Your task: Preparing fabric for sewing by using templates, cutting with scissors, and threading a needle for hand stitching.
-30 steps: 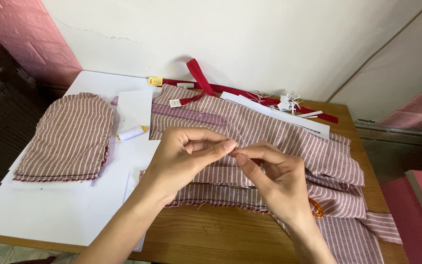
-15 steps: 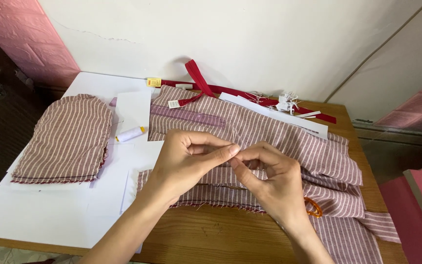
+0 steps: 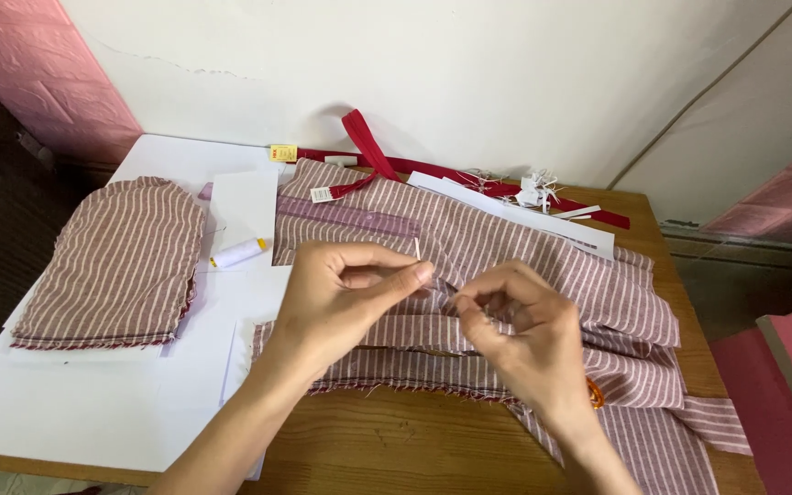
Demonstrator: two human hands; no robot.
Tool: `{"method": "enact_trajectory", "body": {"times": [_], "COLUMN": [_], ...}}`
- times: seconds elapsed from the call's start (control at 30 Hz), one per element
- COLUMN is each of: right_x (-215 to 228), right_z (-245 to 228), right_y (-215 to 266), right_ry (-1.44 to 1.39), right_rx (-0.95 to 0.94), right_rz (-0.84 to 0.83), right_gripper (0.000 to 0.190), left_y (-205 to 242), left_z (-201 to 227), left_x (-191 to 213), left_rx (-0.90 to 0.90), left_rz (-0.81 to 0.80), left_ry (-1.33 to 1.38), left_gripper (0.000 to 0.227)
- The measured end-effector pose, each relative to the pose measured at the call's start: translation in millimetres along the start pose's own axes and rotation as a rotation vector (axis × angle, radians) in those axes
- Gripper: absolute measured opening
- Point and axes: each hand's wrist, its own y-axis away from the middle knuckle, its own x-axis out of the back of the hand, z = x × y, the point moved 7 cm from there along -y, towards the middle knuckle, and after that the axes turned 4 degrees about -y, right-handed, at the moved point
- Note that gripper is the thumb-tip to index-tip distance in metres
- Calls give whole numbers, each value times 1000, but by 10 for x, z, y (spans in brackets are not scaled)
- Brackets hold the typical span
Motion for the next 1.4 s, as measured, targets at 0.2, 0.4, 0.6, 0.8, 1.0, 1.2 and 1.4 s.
{"method": "enact_trajectory", "body": {"times": [0.2, 0.4, 0.6, 0.8, 1.0, 1.2, 1.4], "right_x": [747, 1381, 1291, 1310, 1432, 931, 614], "right_z": [225, 589, 1306, 1621, 1208, 448, 165], "right_y": [-396, -1591, -2152, -2063, -1761, -907, -472], "right_ry": [171, 601, 798, 878, 763, 649, 481], "right_rx": [-3, -101, -140, -434, -268, -66, 114], "right_rz": [135, 86, -132, -179, -85, -159, -202], "right_gripper": [11, 12, 19, 17, 30, 23, 32], "left_y": [-31, 7, 12, 17, 90, 523, 493], "left_z": [-61, -316, -628, -753, -843, -1219, -1416], "left_x": [352, 577, 764, 879, 668, -79, -83], "left_rx": [102, 354, 472, 457, 124, -28, -21], "left_rz": [133, 266, 166, 121, 10, -113, -86], "left_ry": [20, -91, -203, -340, -414, -777, -930], "left_gripper": [32, 35, 23, 24, 24, 14, 26]}}
